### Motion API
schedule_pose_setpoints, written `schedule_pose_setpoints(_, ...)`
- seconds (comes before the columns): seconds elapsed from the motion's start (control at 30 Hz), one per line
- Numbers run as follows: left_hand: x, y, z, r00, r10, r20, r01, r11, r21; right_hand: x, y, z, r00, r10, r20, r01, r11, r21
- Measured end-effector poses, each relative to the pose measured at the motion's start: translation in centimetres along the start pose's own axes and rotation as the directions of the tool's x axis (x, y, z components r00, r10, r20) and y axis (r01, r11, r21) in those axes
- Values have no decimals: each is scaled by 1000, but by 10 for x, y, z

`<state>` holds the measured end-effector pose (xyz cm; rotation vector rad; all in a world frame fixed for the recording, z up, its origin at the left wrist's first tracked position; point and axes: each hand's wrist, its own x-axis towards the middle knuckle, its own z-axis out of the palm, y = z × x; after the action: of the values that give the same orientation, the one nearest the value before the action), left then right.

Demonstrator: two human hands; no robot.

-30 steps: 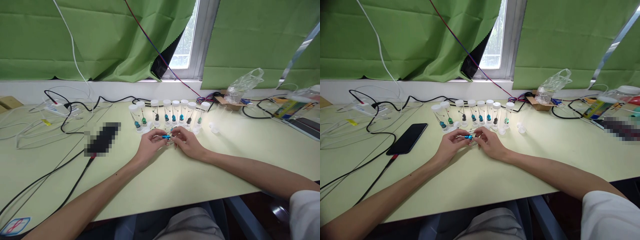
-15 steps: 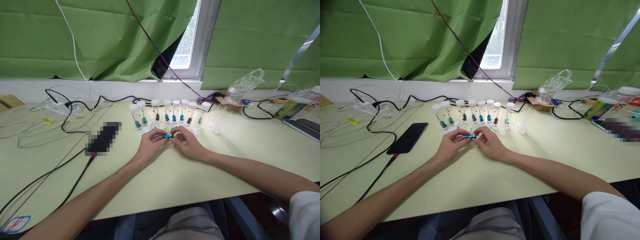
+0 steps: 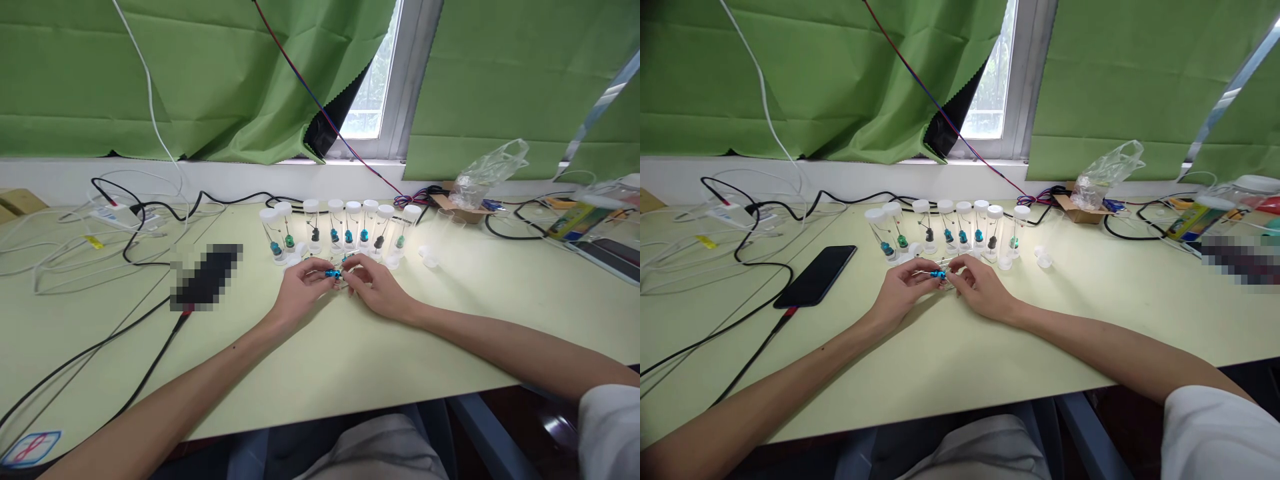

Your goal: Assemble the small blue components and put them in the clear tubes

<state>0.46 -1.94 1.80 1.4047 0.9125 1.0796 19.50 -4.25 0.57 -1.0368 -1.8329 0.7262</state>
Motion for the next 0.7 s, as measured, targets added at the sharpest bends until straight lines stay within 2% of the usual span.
schedule_pose_setpoints(0.2,0,0,0,1000,11,3,-11,1000,-1,0,6,0,999,-45,8,45,999,-2)
schedule_pose_setpoints(0.4,0,-1,-1,1000,13,5,-13,999,39,0,4,1,1000,6,12,-6,999,39)
schedule_pose_setpoints(0.7,-1,2,1,1000,10,-3,-10,1000,-7,-1,1,0,1000,-28,14,28,999,-25)
